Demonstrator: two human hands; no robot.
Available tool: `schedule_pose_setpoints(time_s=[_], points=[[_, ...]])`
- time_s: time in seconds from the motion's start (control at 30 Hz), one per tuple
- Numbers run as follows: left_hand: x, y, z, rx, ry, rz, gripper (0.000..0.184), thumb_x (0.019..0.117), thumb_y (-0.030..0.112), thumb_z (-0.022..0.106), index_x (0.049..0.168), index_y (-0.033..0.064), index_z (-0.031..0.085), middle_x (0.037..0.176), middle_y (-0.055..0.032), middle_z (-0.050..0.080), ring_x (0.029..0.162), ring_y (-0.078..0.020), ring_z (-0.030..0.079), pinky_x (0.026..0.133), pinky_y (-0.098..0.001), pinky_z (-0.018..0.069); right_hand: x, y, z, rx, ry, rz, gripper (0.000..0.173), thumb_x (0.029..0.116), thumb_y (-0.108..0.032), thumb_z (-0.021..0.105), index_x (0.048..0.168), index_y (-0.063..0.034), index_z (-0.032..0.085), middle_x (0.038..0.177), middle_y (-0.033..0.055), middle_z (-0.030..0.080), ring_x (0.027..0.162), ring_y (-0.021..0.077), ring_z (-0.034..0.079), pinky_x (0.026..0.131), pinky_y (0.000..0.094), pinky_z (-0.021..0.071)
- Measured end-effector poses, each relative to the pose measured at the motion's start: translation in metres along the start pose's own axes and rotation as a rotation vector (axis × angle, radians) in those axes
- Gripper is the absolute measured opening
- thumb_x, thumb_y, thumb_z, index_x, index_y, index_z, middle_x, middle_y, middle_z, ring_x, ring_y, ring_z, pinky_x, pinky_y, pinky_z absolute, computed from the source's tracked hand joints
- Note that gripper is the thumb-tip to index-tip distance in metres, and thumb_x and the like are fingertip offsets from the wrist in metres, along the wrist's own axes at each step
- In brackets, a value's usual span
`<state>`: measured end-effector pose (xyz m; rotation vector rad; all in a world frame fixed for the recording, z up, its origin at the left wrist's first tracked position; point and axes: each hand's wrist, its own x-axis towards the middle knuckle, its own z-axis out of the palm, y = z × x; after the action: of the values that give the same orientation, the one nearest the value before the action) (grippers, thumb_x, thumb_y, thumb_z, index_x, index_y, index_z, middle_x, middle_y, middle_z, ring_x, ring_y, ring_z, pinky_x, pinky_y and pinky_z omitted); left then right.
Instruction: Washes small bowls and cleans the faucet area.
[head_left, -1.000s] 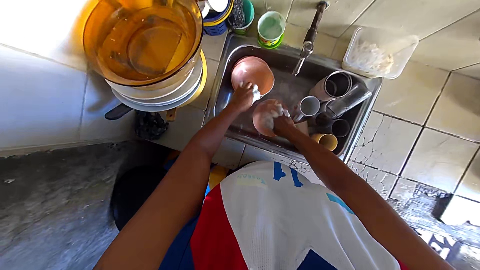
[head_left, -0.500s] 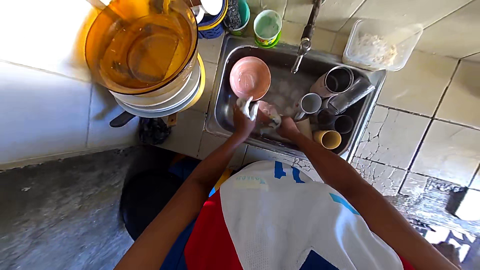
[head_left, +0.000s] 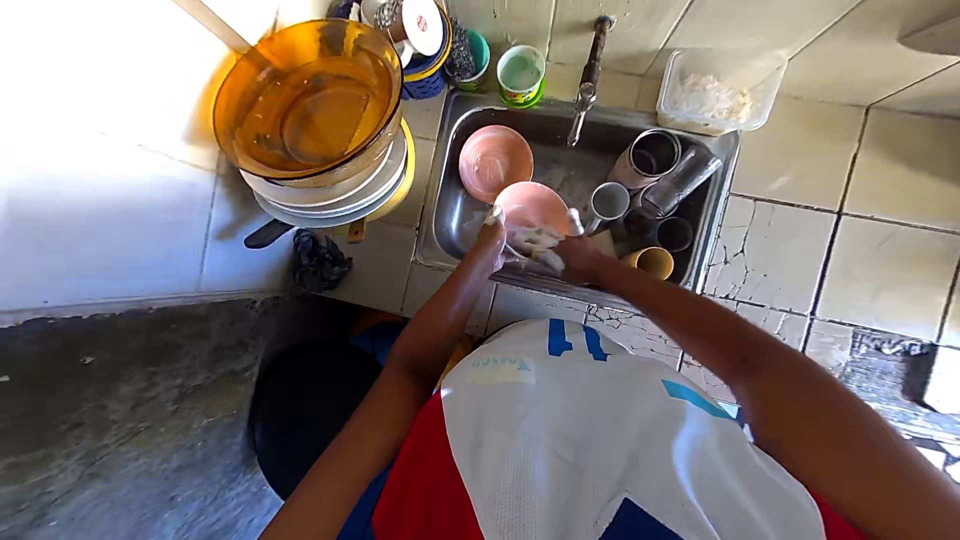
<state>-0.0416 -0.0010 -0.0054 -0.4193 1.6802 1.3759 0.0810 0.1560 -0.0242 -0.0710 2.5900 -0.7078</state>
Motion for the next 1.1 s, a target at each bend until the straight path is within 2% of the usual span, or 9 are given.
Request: schedule_pose_setpoints(time_s=[0.1, 0.2, 0.3, 0.37, 0.57, 0.67, 0.83, 0.97, 1.1], points=[[-0.027, 0.014, 0.001, -0.016, -0.121, -0.019, 0.051, 0.1127, 0.042, 0.028, 0.152, 0.0117, 0.037, 0.138, -0.0233, 0.055, 0.110, -0.0370, 0.064, 0.085, -0.0538, 0.0576, 0.001, 0.020, -0.027, -0.269, 0.028, 0.046, 0.046, 0.0965, -0.026, 0.064, 0.134, 0.0006, 0.063, 0.139, 0.0281, 0.059, 0.138, 0.0490, 0.047, 0.115, 0.0735, 0.0251], [-0.042, 0.029, 0.013, -0.074, -0.166, -0.050, 0.050, 0.1131, 0.041, 0.026, 0.152, 0.0115, 0.037, 0.139, -0.0173, 0.053, 0.118, -0.0299, 0.057, 0.096, -0.0492, 0.0505, 0.017, -0.001, -0.045, -0.170, 0.181, 0.041, 0.063, 0.1048, -0.039, 0.048, 0.154, -0.0018, 0.042, 0.161, 0.0266, 0.037, 0.152, 0.0456, 0.027, 0.122, 0.0684, 0.0159], [-0.006, 0.005, 0.001, -0.133, -0.357, 0.142, 0.053, 0.1093, 0.052, 0.033, 0.140, 0.0108, 0.048, 0.112, -0.0114, 0.066, 0.094, -0.0215, 0.067, 0.077, -0.0404, 0.0591, 0.027, -0.035, -0.043, 0.136, 0.177, -0.033, 0.053, 0.1052, -0.040, 0.049, 0.141, -0.0015, 0.056, 0.141, 0.0255, 0.058, 0.136, 0.0412, 0.052, 0.113, 0.0618, 0.0388], [-0.009, 0.009, 0.000, -0.143, -0.295, 0.193, 0.047, 0.1100, 0.050, 0.032, 0.129, 0.0108, 0.051, 0.097, -0.0061, 0.064, 0.081, -0.0159, 0.064, 0.068, -0.0350, 0.0573, 0.017, -0.052, -0.056, 0.285, -0.019, -0.063, 0.042, 0.1076, -0.023, 0.052, 0.139, 0.0045, 0.057, 0.136, 0.0286, 0.060, 0.132, 0.0416, 0.055, 0.115, 0.0557, 0.0390], [-0.010, 0.006, -0.010, -0.133, -0.128, 0.247, 0.049, 0.1118, 0.042, 0.034, 0.148, 0.0098, 0.042, 0.135, -0.0183, 0.058, 0.114, -0.0294, 0.063, 0.089, -0.0499, 0.0569, -0.016, 0.001, -0.070, -0.263, -0.046, -0.132, 0.033, 0.0897, -0.014, 0.072, 0.119, 0.0017, 0.069, 0.116, 0.0265, 0.069, 0.112, 0.0468, 0.065, 0.095, 0.0701, 0.0459], [-0.014, 0.006, 0.002, -0.091, -0.202, 0.249, 0.050, 0.1119, 0.042, 0.033, 0.150, 0.0111, 0.039, 0.139, -0.0177, 0.054, 0.118, -0.0288, 0.060, 0.090, -0.0501, 0.0562, -0.008, 0.005, -0.079, -0.344, 0.156, -0.056, 0.055, 0.1006, -0.034, 0.058, 0.143, 0.0004, 0.055, 0.151, 0.0248, 0.050, 0.146, 0.0420, 0.041, 0.125, 0.0629, 0.0183], [-0.008, 0.007, 0.014, -0.042, -0.199, 0.340, 0.045, 0.1126, 0.039, 0.030, 0.137, 0.0067, 0.049, 0.111, -0.0134, 0.063, 0.091, -0.0214, 0.065, 0.076, -0.0410, 0.0578, 0.010, -0.024, -0.044, 0.012, 0.168, -0.094, 0.046, 0.0990, -0.022, 0.063, 0.141, -0.0028, 0.058, 0.140, 0.0266, 0.059, 0.134, 0.0447, 0.053, 0.111, 0.0639, 0.0413], [-0.006, 0.004, -0.004, -0.040, -0.096, 0.374, 0.045, 0.1128, 0.034, 0.032, 0.146, 0.0067, 0.043, 0.130, -0.0182, 0.059, 0.107, -0.0256, 0.064, 0.085, -0.0450, 0.0581, -0.014, -0.010, -0.044, -0.112, 0.066, -0.181, 0.049, 0.0791, -0.010, 0.080, 0.125, 0.0008, 0.068, 0.125, 0.0266, 0.066, 0.121, 0.0461, 0.062, 0.098, 0.0681, 0.0475], [-0.013, -0.002, -0.004, -0.051, -0.150, 0.365, 0.044, 0.1135, 0.031, 0.030, 0.148, 0.0067, 0.039, 0.135, -0.0197, 0.055, 0.112, -0.0277, 0.063, 0.087, -0.0478, 0.0580, -0.011, 0.001, -0.071, -0.445, 0.145, -0.108, 0.049, 0.0899, -0.025, 0.073, 0.132, -0.0022, 0.064, 0.139, 0.0238, 0.061, 0.139, 0.0467, 0.046, 0.118, 0.0762, 0.0141]])
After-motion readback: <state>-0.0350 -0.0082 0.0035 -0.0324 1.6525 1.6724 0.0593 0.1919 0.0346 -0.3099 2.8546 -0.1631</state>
